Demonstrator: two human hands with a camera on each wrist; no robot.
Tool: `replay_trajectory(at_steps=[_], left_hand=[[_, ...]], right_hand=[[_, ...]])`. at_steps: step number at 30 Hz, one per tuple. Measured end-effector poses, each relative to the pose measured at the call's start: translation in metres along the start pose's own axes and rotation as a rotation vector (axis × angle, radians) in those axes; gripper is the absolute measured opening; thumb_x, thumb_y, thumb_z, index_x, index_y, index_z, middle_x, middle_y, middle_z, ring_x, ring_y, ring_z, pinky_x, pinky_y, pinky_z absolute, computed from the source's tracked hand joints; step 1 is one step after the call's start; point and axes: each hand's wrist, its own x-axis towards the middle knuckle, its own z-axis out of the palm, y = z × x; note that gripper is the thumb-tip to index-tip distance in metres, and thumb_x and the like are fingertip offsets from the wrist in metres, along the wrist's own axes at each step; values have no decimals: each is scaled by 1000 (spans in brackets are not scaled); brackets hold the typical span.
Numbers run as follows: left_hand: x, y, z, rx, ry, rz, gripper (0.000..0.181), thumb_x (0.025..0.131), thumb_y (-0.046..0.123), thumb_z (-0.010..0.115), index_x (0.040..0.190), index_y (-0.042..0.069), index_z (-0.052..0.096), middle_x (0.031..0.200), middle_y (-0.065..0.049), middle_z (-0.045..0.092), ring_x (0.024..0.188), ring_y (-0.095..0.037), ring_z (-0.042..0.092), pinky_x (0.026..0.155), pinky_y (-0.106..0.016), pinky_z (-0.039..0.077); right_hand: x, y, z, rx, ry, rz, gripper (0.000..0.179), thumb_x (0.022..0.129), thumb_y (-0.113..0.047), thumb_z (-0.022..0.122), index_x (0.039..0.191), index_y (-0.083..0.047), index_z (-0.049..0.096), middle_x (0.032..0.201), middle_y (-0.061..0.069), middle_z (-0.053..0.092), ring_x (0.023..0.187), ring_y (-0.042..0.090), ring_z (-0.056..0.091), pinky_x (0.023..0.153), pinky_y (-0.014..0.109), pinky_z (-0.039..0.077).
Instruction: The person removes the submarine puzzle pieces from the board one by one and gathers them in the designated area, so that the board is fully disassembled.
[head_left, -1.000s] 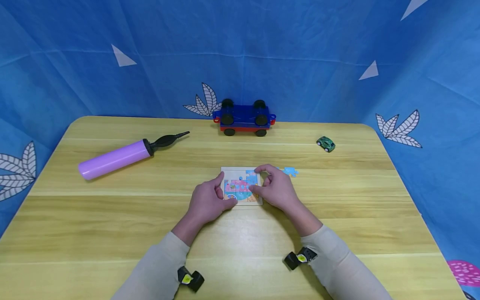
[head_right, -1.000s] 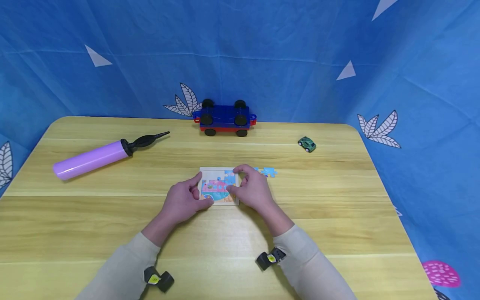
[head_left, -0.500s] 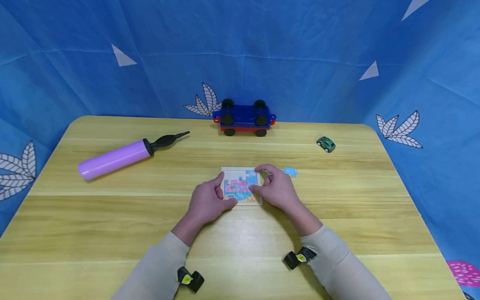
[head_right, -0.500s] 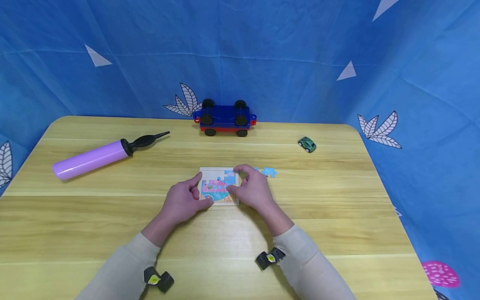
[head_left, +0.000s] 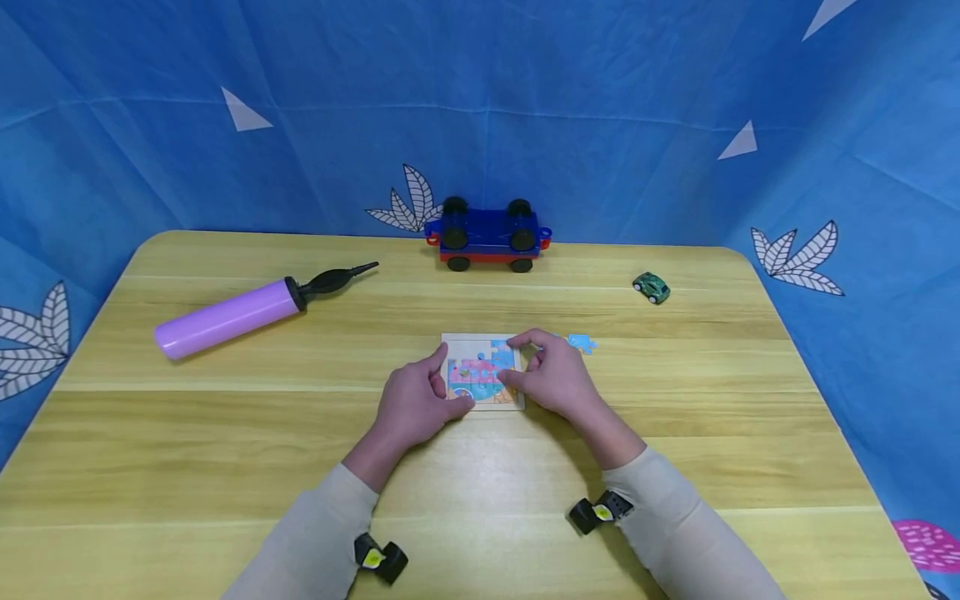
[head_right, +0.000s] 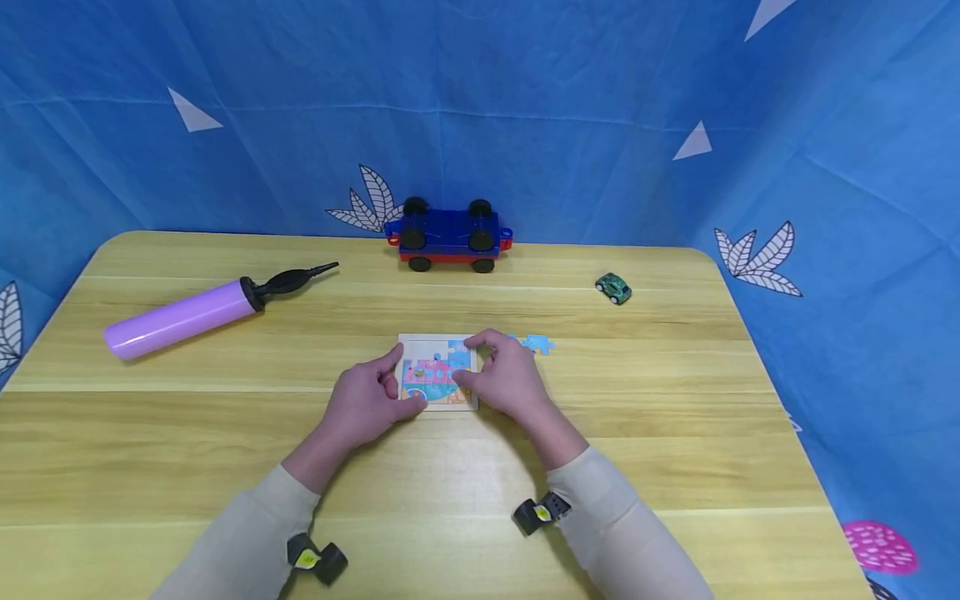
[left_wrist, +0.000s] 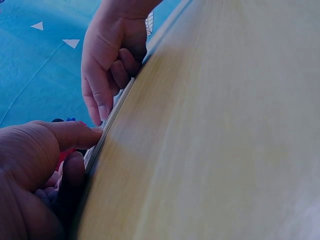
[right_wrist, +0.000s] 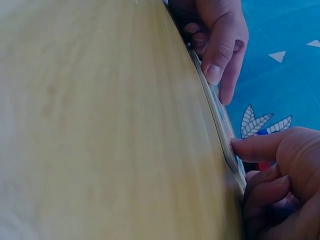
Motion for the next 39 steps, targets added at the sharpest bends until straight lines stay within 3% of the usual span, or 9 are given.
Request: replay_trajectory(at_steps=[7, 14, 25, 35, 39], left_hand=[[0, 0, 0, 0, 5, 5, 91, 76, 27, 89, 150, 3, 42, 67, 0, 52, 56, -17, 44, 57, -34, 37], [-1, 0, 0, -3, 5, 11, 91, 76, 27, 89, 150, 3, 42, 67, 0, 52, 56, -17, 44, 56, -34, 37], [-1, 1, 0, -5, 2, 9, 91, 76, 27, 88, 150, 3, 42, 67, 0, 52, 56, -17, 44, 57, -34, 37], [0, 0, 0, 10, 2, 9, 91, 76, 28, 89, 150, 3, 43, 67, 0, 52, 56, -16, 44, 56, -34, 37], [0, 1, 0, 12, 5, 8, 90, 76, 27, 89, 150, 2, 43, 66, 0, 52, 56, -16, 44, 55, -33, 36]], right_hand=[[1, 1, 1, 4, 3, 12, 43, 82, -19, 84, 120, -12, 66, 54, 2, 46, 43, 17, 41, 44, 31, 34], [1, 0, 2, 82, -11, 39, 37, 82, -12, 83, 113, -11, 64, 56, 2, 45, 45, 17, 39, 45, 29, 32], [1, 3, 3, 67, 10, 40, 51, 80, -14, 85, 125, -15, 60, 59, 2, 45, 48, 17, 40, 46, 30, 33], [1, 5, 5, 104, -24, -91, 31, 85, -7, 80, 113, -12, 69, 57, 0, 38, 48, 17, 36, 52, 32, 33], [1, 4, 4, 91, -52, -103, 26, 86, -6, 78, 111, -11, 70, 59, 0, 40, 49, 16, 36, 54, 31, 33]])
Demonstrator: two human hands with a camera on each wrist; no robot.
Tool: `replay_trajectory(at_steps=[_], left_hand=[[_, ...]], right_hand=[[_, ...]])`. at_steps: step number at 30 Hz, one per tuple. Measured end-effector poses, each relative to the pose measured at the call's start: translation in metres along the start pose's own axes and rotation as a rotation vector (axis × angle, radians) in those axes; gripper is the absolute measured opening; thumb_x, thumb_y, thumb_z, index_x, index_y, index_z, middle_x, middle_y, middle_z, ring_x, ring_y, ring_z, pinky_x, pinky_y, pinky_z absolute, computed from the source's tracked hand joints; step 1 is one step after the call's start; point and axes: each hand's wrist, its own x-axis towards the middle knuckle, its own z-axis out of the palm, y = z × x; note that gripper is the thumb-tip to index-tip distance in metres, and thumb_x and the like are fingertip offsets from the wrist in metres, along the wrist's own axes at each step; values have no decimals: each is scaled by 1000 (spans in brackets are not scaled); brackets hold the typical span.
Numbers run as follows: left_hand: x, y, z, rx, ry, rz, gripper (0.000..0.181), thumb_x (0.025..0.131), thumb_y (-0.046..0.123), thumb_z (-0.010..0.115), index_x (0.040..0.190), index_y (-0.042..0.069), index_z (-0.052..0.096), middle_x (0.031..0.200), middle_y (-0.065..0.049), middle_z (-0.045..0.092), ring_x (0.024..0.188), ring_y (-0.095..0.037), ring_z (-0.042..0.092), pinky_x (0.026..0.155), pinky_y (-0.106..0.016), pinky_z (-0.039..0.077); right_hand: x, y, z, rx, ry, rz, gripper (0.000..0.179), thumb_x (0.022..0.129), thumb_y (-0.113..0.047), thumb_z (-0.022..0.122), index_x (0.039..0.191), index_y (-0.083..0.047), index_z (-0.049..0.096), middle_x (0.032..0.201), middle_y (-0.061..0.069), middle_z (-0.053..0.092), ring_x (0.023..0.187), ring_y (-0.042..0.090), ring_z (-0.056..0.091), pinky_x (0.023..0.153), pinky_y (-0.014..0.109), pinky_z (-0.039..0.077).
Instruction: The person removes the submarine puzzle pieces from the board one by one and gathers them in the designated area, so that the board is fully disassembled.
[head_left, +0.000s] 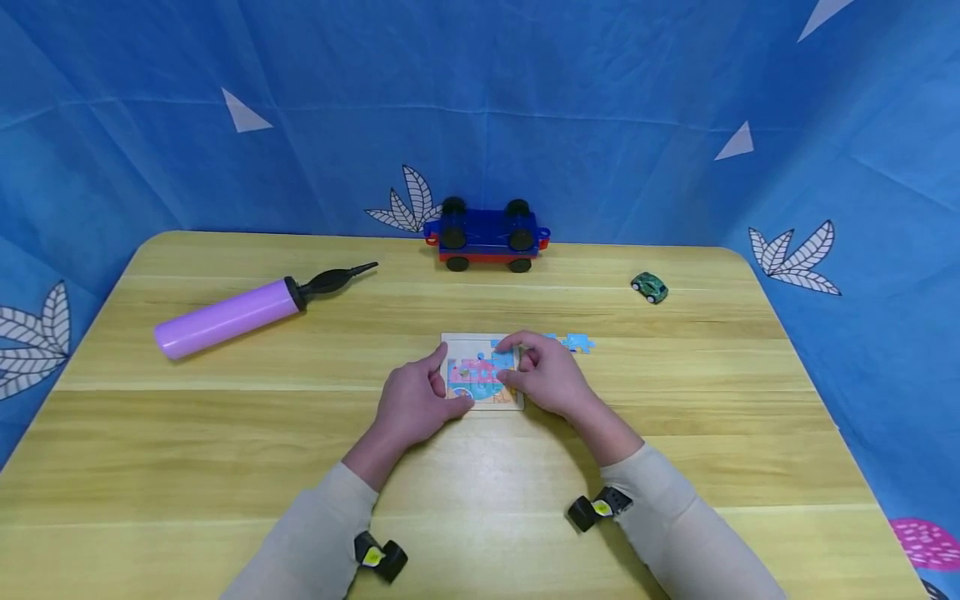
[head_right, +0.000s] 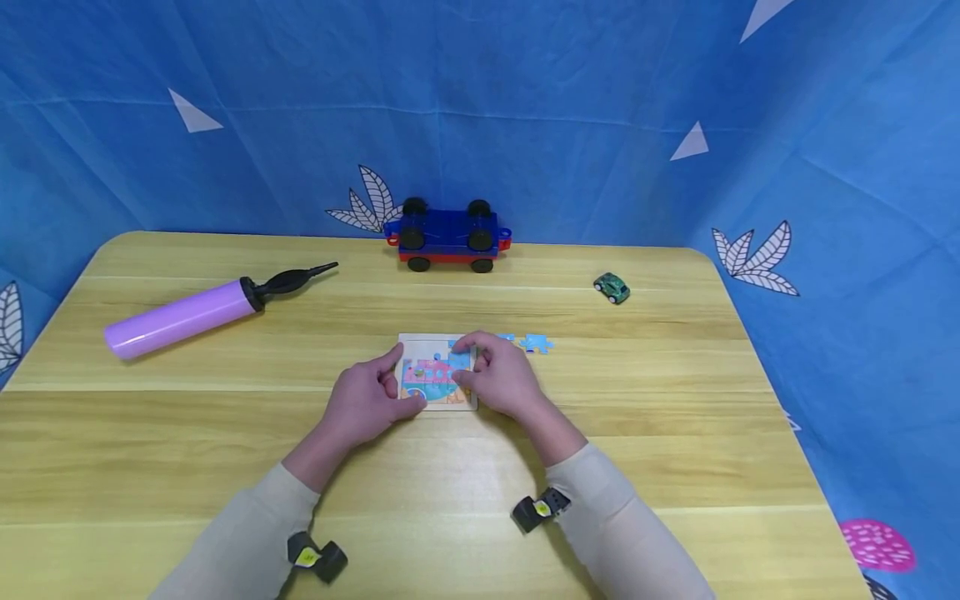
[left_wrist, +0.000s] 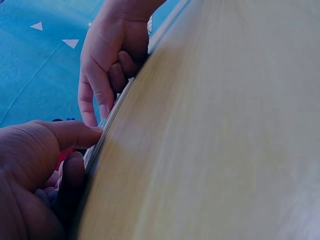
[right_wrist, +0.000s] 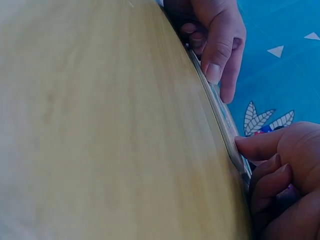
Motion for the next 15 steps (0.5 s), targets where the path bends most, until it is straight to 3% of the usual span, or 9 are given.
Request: replay_trajectory(at_steps=[15], left_hand=[[0, 0, 0, -17, -1, 4, 91, 75, 27, 89, 149, 2, 44, 66, 0, 52, 55, -17, 44, 55, -33, 36]], right_hand=[[11, -7, -3, -70, -103, 59, 24, 87, -5, 75, 110, -12, 69, 58, 0, 40, 50, 17, 36, 57, 34, 36]])
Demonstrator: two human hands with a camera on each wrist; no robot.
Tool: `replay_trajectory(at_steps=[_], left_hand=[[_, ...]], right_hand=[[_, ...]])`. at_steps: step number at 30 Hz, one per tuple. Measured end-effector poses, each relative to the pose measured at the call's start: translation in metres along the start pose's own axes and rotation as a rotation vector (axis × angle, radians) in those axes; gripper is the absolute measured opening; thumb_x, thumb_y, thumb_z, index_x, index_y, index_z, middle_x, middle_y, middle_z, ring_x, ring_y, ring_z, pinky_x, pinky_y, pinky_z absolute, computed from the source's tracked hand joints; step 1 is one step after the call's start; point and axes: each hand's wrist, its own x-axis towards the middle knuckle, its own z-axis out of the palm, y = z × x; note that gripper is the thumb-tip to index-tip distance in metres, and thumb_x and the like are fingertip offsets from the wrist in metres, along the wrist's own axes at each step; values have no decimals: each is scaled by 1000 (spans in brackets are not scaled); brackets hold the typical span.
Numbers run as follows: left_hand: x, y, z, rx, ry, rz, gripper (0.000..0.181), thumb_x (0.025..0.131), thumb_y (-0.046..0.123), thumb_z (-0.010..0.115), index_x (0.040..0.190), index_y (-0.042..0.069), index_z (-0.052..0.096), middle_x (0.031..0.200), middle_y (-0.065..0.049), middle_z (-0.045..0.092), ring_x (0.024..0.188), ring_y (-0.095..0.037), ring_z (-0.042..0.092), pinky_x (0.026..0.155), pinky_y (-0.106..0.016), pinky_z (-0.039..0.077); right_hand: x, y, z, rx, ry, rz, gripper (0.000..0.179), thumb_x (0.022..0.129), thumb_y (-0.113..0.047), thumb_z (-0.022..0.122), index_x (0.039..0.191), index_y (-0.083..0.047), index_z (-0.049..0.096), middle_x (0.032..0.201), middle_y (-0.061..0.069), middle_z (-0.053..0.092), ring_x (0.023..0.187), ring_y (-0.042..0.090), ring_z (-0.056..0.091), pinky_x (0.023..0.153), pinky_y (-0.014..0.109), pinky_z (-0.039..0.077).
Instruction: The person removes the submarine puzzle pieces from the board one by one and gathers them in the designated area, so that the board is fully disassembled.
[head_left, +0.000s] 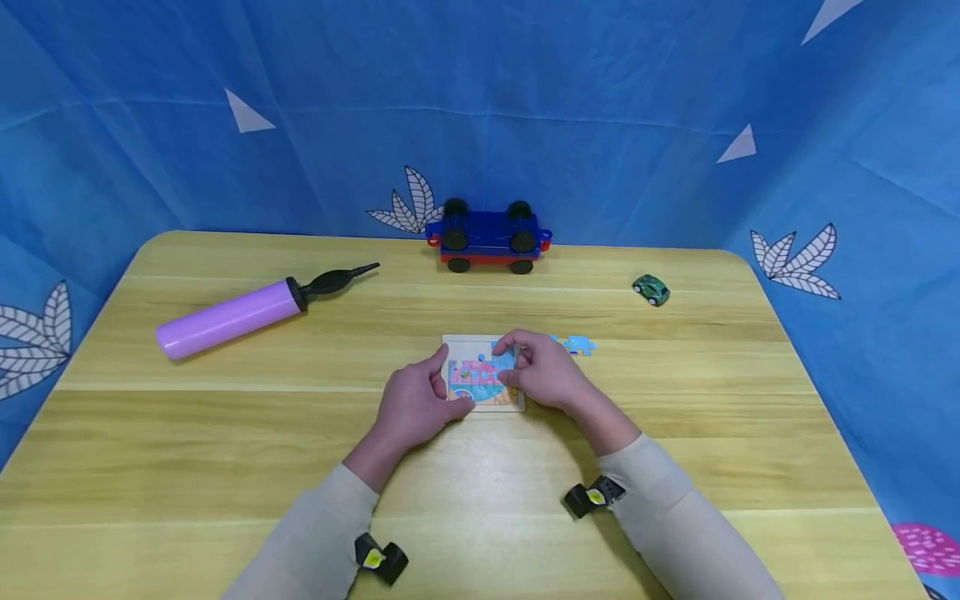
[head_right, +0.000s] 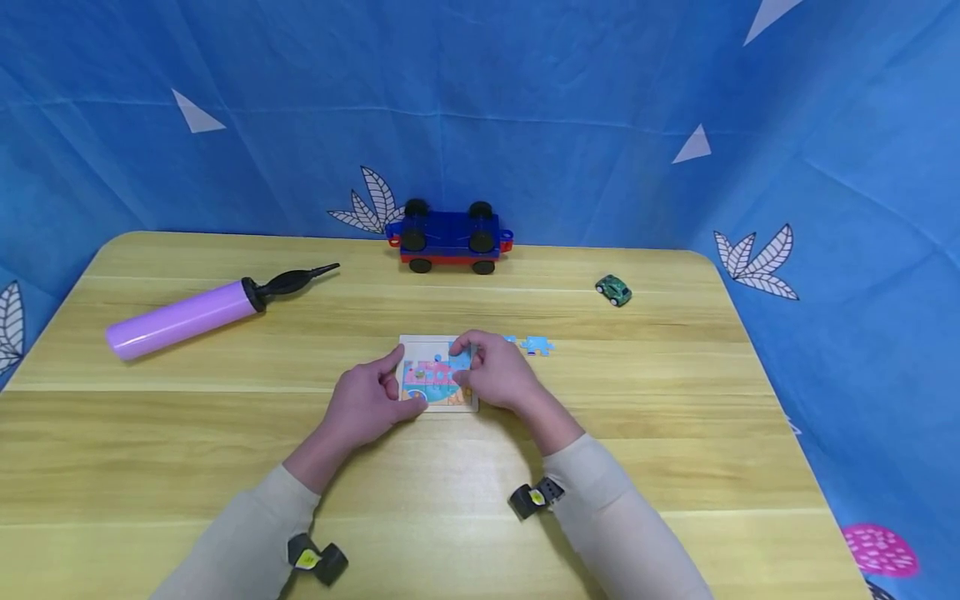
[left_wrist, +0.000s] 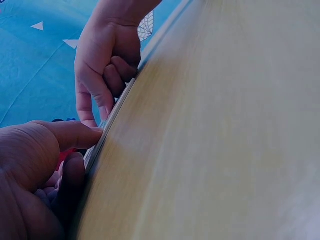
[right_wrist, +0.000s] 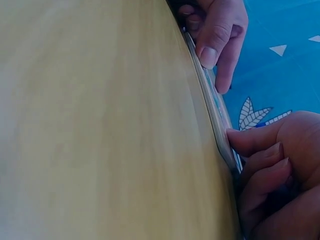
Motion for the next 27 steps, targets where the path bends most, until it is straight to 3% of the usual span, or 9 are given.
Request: replay_trajectory(at_steps=[15, 27], left_hand=[[0, -1, 1, 11, -8, -4, 92, 75, 28, 89, 150, 2, 43, 66, 0, 52, 55, -17, 45, 55, -33, 36], [0, -2, 0, 17, 0, 7, 83, 82, 27, 84, 149, 3, 44, 65, 0, 52, 53, -16, 45, 53, -32, 36]], right_hand=[[-2, 4, 3, 86, 24, 31, 26, 86, 0, 75, 109, -10, 68, 58, 0, 39, 49, 17, 35, 57, 34, 37], [0, 8, 5, 126, 23, -10, 24, 87, 1, 74, 107, -11, 73, 57, -1, 35, 51, 18, 32, 55, 32, 33]])
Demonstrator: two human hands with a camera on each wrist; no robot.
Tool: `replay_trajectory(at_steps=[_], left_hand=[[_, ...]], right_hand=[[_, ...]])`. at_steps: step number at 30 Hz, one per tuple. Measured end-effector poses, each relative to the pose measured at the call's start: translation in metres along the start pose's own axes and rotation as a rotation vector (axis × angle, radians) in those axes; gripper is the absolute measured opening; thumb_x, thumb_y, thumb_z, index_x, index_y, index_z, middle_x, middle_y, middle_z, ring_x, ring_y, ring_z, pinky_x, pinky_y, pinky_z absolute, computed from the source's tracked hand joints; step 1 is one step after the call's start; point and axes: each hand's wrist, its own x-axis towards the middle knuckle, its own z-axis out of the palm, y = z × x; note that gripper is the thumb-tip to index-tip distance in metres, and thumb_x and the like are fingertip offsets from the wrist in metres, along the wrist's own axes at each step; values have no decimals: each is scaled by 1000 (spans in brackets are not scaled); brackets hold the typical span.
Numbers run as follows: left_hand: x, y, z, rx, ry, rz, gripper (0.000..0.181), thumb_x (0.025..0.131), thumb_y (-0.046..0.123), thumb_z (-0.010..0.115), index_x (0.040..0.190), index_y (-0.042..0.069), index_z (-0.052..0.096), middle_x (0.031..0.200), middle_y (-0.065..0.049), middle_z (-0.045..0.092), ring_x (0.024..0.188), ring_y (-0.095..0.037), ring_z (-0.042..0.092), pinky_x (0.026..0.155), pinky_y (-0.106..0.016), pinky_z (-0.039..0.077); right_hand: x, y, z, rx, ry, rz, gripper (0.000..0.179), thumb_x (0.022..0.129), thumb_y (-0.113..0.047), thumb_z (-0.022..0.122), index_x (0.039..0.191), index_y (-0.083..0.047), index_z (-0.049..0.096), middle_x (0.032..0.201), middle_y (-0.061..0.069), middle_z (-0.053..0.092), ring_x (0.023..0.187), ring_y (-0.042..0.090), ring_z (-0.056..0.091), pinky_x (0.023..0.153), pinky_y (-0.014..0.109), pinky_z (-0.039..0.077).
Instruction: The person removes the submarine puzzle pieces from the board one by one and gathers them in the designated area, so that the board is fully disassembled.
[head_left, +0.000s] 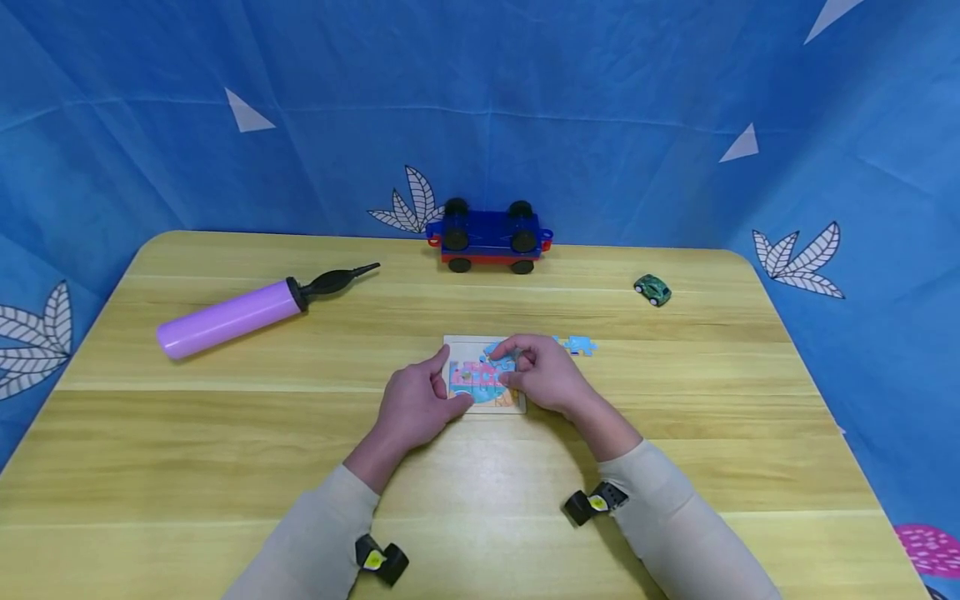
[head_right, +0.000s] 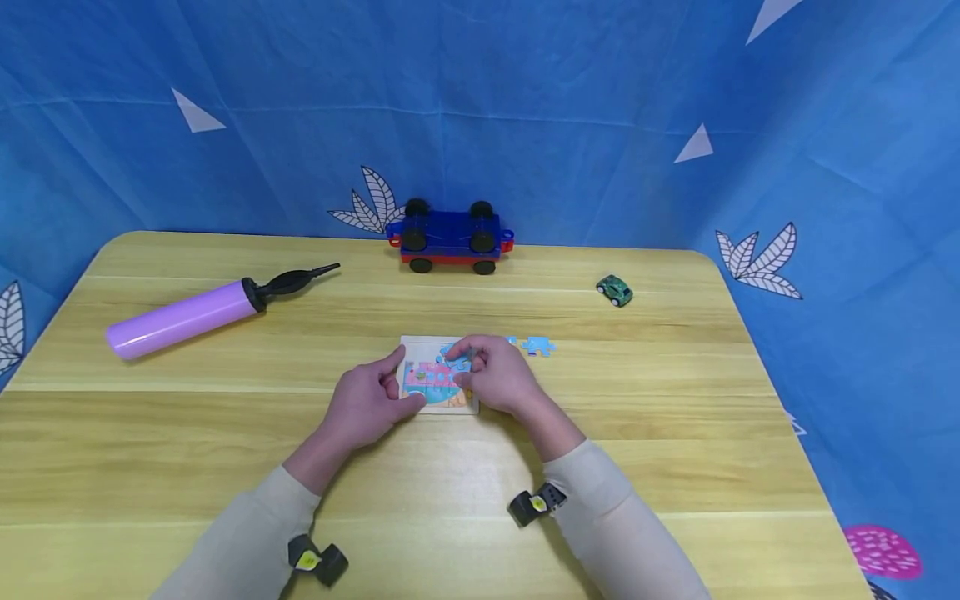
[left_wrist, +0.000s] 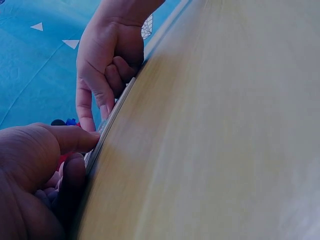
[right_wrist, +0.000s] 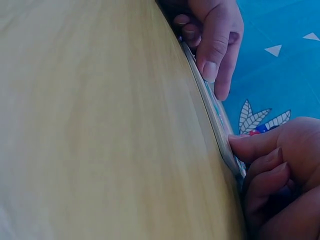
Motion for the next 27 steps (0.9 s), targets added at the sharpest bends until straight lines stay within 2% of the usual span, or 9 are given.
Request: replay_trajectory(at_steps=[8, 15, 22, 27], left_hand=[[0, 1, 0, 11, 2, -13, 83, 81, 27, 84, 150, 3, 43, 66, 0, 52, 54, -16, 44, 53, -32, 35], [1, -1, 0, 3, 2, -5, 84, 81, 27, 85, 150, 3, 43, 65, 0, 52, 54, -16, 45, 53, -32, 35], [1, -2, 0, 6, 8, 11, 83, 81, 27, 85, 149, 2, 44, 65, 0, 52, 54, -15, 44, 53, -33, 37], [1, -3, 1, 7, 11, 14, 83, 81, 27, 84, 149, 1, 44, 65, 0, 51, 53, -14, 43, 54, -33, 37]], right_hand=[[0, 1, -1, -39, 12, 5, 43, 85, -2, 78, 124, -15, 67, 58, -1, 38, 49, 17, 35, 55, 32, 34], [-1, 0, -3, -18, -1, 39, 39, 85, -5, 79, 120, -12, 63, 55, -1, 38, 44, 16, 34, 46, 29, 30], [-1, 1, -4, -21, -10, 34, 42, 79, -13, 86, 114, -10, 64, 57, 0, 40, 47, 16, 36, 51, 31, 33], [-3, 1, -6, 5, -21, 29, 46, 77, -9, 87, 118, -10, 65, 58, 0, 38, 48, 17, 35, 51, 31, 33]])
